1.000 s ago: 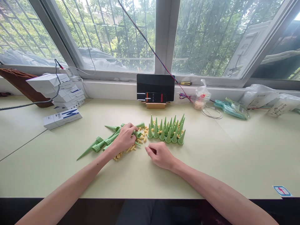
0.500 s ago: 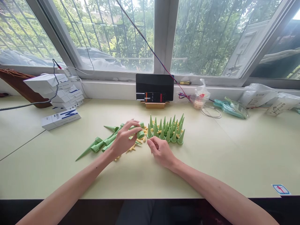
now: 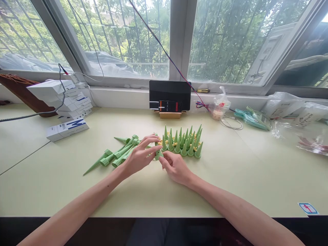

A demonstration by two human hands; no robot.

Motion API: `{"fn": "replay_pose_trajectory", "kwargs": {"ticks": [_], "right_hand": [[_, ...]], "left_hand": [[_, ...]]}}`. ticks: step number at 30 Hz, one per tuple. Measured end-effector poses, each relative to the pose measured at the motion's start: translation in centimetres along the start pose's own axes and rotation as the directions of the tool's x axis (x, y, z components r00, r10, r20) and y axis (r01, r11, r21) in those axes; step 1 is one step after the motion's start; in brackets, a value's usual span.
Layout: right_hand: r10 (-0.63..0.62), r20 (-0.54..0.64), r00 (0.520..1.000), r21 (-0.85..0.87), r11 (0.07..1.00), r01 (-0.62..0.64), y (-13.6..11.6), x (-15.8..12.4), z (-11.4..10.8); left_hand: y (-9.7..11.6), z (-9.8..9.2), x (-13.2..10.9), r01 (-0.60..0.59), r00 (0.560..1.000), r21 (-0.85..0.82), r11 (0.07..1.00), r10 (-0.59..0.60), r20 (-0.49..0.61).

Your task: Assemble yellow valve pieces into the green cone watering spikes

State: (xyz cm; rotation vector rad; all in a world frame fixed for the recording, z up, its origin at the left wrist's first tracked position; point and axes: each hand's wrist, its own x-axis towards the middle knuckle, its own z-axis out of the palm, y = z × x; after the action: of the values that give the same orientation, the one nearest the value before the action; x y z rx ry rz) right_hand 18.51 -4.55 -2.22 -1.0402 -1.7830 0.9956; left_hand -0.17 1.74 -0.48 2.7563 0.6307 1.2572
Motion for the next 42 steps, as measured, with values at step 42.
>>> {"fn": "replay_pose_trajectory", "kwargs": {"ticks": [42], "right_hand": [[-0.209,0.084,0.974,-0.401,0.888,0.225,0.7,0.2,0.5]], "left_hand": [[0.5,-0.6,1.1,0.59,0.545,-0.756,0.282,-0.83,0.115]]}}
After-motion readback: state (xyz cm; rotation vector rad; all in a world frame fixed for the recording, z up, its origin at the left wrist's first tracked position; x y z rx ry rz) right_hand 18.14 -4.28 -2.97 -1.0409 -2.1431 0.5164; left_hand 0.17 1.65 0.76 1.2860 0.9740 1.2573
